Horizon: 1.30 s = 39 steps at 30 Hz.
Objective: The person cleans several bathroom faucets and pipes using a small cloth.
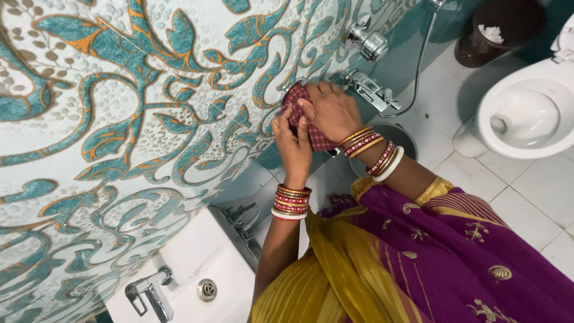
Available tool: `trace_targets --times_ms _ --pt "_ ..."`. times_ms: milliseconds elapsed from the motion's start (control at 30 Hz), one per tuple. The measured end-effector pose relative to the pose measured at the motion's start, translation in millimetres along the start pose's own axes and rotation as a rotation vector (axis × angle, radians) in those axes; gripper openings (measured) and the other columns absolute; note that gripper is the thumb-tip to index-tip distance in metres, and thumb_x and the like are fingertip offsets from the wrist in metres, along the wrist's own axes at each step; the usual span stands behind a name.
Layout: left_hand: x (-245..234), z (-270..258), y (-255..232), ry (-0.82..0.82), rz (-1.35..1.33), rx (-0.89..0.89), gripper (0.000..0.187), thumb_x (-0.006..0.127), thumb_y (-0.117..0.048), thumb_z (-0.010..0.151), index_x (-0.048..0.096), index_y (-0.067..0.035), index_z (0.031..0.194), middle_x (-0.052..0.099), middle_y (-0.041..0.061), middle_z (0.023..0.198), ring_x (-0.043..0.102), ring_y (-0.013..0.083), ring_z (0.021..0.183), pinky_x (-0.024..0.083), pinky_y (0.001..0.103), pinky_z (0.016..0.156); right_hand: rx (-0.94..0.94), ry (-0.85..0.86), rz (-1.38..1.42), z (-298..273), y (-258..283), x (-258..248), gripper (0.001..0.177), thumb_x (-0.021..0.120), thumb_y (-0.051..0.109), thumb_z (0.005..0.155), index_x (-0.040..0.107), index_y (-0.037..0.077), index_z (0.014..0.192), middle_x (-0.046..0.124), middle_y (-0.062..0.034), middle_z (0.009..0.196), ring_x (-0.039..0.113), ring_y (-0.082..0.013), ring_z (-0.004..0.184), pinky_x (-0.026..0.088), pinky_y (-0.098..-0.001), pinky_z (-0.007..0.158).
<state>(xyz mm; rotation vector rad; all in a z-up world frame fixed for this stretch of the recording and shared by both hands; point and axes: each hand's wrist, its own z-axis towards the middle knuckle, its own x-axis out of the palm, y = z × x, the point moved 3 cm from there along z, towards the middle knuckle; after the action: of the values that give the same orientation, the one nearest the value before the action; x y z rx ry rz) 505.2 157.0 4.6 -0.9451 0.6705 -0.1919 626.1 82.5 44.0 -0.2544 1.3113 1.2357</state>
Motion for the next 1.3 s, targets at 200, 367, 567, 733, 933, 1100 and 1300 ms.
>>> trace_targets --times_ms 200,367,567,733,933,1100,1300 --pt "-3 -28 -10 0.004 0.051 -0.087 0.044 0.060 -0.027 0.105 0.054 0.001 0.138 0.058 0.022 0.126 0.057 0.0373 0.120 0.044 0.044 0.107 -0.003 -0.010 0.045 -27 6 -1 0.055 0.060 0.036 0.103 0.051 0.001 0.144 0.059 -0.0193 0.122 0.058 -0.0420 0.112 0.055 -0.0482 0.087" --pt "2 -47 -21 -0.050 0.030 -0.062 0.047 0.059 -0.027 0.106 0.052 0.001 0.143 0.055 0.022 0.133 0.055 0.0364 0.126 0.043 0.044 0.110 -0.058 -0.100 0.068 -46 9 -5 0.062 0.061 0.033 0.101 0.045 -0.001 0.151 0.053 -0.0206 0.138 0.055 -0.0401 0.116 0.053 -0.0460 0.094" --pt "6 -35 -19 -0.058 0.034 -0.065 0.049 0.051 -0.025 0.110 0.045 0.001 0.152 0.051 0.023 0.137 0.051 0.0362 0.128 0.040 0.044 0.113 -0.087 -0.070 0.048 -32 11 -4 0.062 0.062 0.034 0.099 0.047 -0.003 0.147 0.056 -0.0190 0.132 0.055 -0.0375 0.115 0.054 -0.0449 0.089" --pt "3 -12 -12 -0.061 0.083 -0.050 0.047 0.049 -0.022 0.110 0.048 0.001 0.151 0.051 0.024 0.134 0.051 0.0365 0.126 0.039 0.044 0.111 -0.105 -0.068 -0.028 -12 10 3 0.060 0.064 0.040 0.096 0.055 -0.003 0.137 0.060 -0.0163 0.117 0.056 -0.0353 0.112 0.055 -0.0444 0.084" --pt "2 10 -21 -0.012 0.197 -0.056 0.043 0.049 -0.021 0.111 0.051 0.001 0.148 0.054 0.023 0.124 0.056 0.0374 0.117 0.045 0.045 0.107 -0.021 0.068 0.086 15 -7 21 0.046 0.057 0.042 0.103 0.065 -0.003 0.111 0.065 -0.0201 0.109 0.063 -0.0397 0.106 0.057 -0.0465 0.080" --pt "3 14 -33 0.001 0.312 -0.072 0.043 0.052 -0.022 0.106 0.052 0.004 0.142 0.055 0.027 0.124 0.060 0.0443 0.111 0.050 0.048 0.095 0.029 0.118 0.126 17 -13 21 0.049 0.053 0.044 0.104 0.066 -0.002 0.112 0.068 -0.0225 0.110 0.066 -0.0418 0.103 0.056 -0.0503 0.079" --pt "-6 4 -38 0.031 0.339 -0.047 0.043 0.055 -0.022 0.106 0.054 0.000 0.142 0.058 0.027 0.124 0.061 0.0441 0.113 0.050 0.049 0.095 0.038 0.025 0.186 2 -11 13 0.044 0.055 0.043 0.106 0.063 0.000 0.115 0.066 -0.0212 0.109 0.065 -0.0414 0.103 0.056 -0.0507 0.083"
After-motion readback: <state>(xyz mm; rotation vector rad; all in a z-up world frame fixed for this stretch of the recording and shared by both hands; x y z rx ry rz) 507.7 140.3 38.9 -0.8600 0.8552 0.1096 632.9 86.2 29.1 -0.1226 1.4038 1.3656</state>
